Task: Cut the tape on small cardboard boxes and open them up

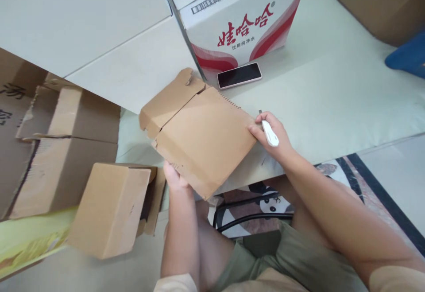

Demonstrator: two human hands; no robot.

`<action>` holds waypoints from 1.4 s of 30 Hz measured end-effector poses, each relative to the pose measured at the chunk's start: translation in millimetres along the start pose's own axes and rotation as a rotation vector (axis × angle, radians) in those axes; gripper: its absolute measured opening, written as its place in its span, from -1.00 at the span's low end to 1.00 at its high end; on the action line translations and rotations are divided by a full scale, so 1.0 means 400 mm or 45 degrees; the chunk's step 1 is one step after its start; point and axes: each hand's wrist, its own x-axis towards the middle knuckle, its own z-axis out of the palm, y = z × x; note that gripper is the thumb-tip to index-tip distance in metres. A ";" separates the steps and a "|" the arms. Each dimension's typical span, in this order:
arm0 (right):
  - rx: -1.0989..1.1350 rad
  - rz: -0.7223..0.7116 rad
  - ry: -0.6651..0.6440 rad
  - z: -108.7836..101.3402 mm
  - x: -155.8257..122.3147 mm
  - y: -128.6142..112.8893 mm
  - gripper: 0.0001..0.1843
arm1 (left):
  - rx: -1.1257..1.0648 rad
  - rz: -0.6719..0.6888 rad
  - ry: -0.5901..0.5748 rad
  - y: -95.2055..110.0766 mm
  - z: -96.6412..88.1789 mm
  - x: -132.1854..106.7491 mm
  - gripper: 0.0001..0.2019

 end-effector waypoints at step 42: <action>0.507 0.356 -0.070 0.058 -0.021 0.074 -0.43 | 0.162 -0.176 0.004 -0.118 0.065 -0.028 -0.61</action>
